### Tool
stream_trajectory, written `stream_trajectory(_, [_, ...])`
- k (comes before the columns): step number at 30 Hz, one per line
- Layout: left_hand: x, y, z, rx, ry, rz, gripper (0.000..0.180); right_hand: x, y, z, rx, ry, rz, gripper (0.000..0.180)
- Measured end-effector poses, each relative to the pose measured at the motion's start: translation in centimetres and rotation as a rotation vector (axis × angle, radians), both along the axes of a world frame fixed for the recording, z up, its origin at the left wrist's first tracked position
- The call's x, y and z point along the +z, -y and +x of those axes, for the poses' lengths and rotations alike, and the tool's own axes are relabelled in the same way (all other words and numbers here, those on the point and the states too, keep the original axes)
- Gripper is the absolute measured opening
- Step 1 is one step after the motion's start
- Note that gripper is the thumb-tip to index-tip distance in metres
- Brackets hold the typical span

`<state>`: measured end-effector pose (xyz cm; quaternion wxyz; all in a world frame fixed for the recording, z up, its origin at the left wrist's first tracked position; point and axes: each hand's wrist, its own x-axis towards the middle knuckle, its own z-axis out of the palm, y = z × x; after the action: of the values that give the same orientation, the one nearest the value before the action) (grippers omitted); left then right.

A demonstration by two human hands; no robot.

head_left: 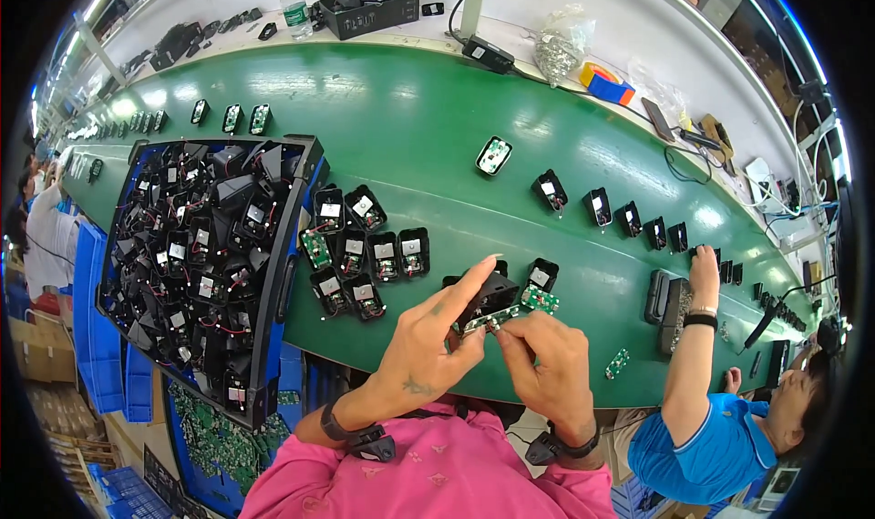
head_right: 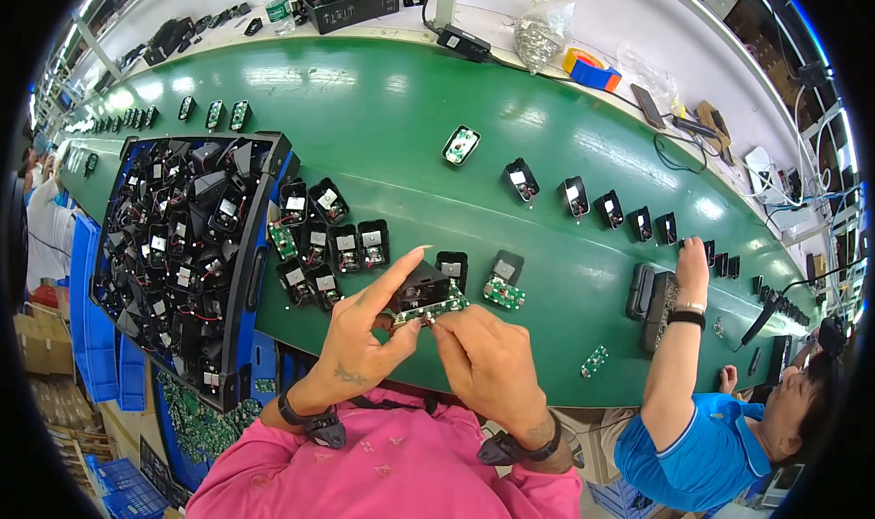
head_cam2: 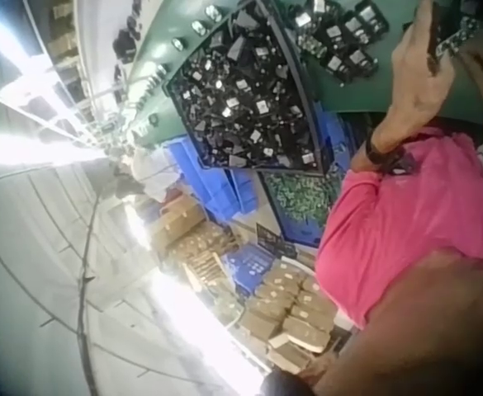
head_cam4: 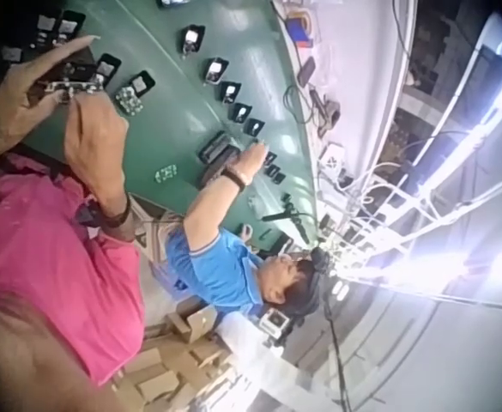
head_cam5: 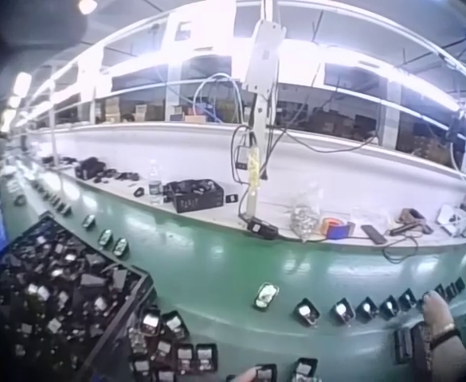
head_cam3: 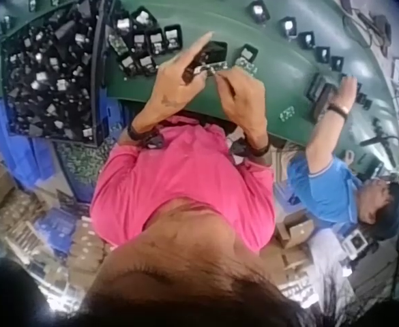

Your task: The person assembles electronic devices by hand, picking up a circuit board and a plastic housing, fitting the board into the housing, and pressing them together. The person then places the assembled unit onto the green conveyor belt and repeats the process.

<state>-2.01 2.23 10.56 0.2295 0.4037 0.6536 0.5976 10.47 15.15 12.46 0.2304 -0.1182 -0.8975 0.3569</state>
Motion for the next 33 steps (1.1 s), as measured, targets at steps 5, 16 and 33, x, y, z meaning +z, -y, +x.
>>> stream_trajectory(5, [1.0,0.5,-0.2,-0.050,-0.050,-0.124,0.074,0.4,-0.9,0.2,0.115,0.068,0.031,0.008])
stream_trajectory(16, [0.8,0.1,-0.3,-0.078,0.052,-0.139,0.076,0.5,-1.7,0.1,0.145,0.082,-0.032,0.006])
stream_trajectory(33, [-1.1,-0.6,0.6,0.008,-0.246,-0.114,0.069,-0.3,-1.3,-0.1,0.096,0.169,-0.104,0.004])
